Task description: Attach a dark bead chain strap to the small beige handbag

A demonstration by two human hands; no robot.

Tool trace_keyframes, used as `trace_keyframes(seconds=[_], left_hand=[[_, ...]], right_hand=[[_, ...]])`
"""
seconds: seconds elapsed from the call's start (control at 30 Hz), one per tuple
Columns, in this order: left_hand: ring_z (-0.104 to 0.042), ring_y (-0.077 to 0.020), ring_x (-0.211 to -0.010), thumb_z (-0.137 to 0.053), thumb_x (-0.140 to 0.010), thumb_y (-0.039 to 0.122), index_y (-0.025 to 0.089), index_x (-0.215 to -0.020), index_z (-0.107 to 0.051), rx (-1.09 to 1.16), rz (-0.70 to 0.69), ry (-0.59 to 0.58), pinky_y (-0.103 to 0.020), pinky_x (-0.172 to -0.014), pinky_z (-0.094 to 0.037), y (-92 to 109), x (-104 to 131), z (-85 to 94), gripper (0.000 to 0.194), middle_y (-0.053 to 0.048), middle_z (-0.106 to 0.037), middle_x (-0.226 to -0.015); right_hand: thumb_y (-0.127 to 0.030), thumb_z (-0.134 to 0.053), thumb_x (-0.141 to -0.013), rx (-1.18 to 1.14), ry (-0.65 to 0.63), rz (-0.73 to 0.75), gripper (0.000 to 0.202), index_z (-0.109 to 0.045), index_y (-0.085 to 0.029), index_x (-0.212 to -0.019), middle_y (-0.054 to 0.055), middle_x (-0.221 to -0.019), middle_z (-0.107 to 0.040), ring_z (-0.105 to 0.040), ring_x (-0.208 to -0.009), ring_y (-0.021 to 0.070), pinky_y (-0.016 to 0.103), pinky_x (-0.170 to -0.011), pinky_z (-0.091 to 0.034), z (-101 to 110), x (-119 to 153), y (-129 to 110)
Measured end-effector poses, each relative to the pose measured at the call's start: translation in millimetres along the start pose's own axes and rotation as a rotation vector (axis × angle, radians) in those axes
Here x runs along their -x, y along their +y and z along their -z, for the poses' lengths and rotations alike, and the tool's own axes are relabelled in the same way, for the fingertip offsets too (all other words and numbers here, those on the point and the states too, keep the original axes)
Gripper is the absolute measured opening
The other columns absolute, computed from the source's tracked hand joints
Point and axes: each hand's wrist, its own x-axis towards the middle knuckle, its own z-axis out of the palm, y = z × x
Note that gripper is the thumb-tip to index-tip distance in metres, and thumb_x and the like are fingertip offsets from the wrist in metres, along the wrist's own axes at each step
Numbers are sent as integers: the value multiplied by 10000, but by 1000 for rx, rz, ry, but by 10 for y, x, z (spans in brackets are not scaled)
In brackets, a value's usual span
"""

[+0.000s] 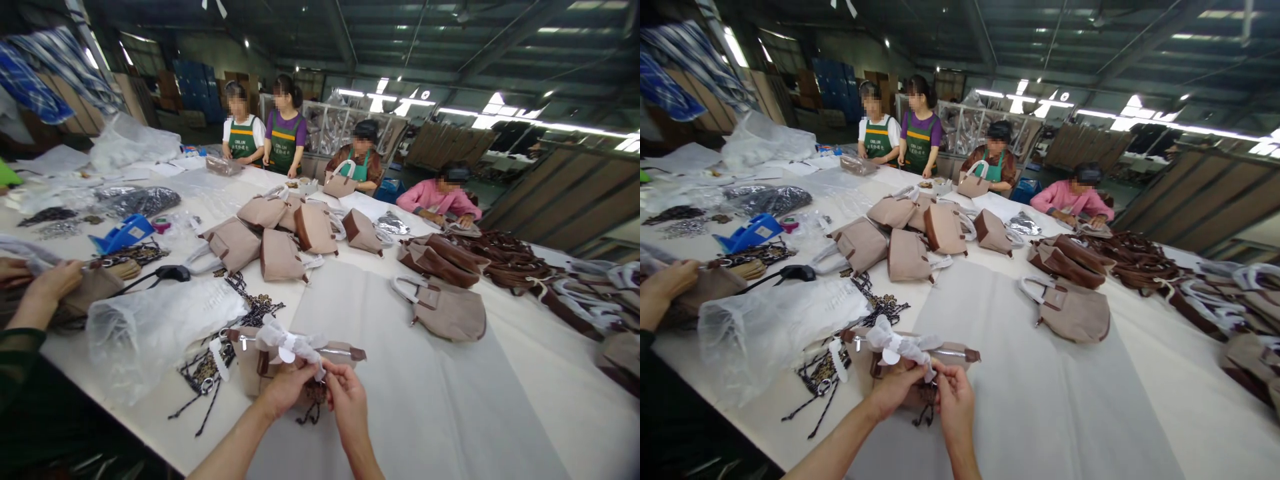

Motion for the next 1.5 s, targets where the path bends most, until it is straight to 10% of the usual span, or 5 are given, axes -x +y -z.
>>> trace_keyframes(seconds=[0.37,0.6,1.03,1.23,1.5], left_hand=[[-528,-194,-750,-513,-763,519,178,-715,-613,175,-74,270,-326,-768,-409,-118,-44,-283,359,-27,-589,-729],[-500,-190,-730,-515,-731,460,187,-640,-605,49,-57,240,-317,-745,-388,69,-73,-229,301,-12,-559,-679],[-507,-191,-747,-506,-743,462,194,-683,-578,72,-56,231,-319,-757,-390,103,-66,-194,284,-5,-554,-699],[-474,-170,-707,-524,-726,460,198,-685,-543,147,-72,252,-311,-729,-373,43,-76,-157,266,10,-530,-683],[-473,-177,-727,-532,-739,463,189,-669,-559,229,-77,240,-324,-750,-362,-133,-4,-208,284,-7,-532,-696]], right_hand=[[-457,-881,-465,-338,6,-167,476,-616,-196,-762,-52,-652,-576,-448,-480,51,191,-461,-462,39,-53,31],[-466,-671,-680,370,-277,-34,274,-599,-201,-684,-23,-540,-598,-580,-502,151,261,-465,-507,242,-191,-231],[-289,-549,-804,779,-410,321,139,-628,-245,-699,3,-570,-613,-561,-581,190,288,-584,-360,172,-270,-364],[-538,-491,-863,620,-477,277,375,-515,-235,-643,-32,-539,-524,-490,-473,147,265,-496,-357,147,-289,-150],[-770,-483,-780,254,-226,133,578,-524,-199,-700,-78,-479,-405,-366,-415,94,230,-422,-305,93,-66,245]])
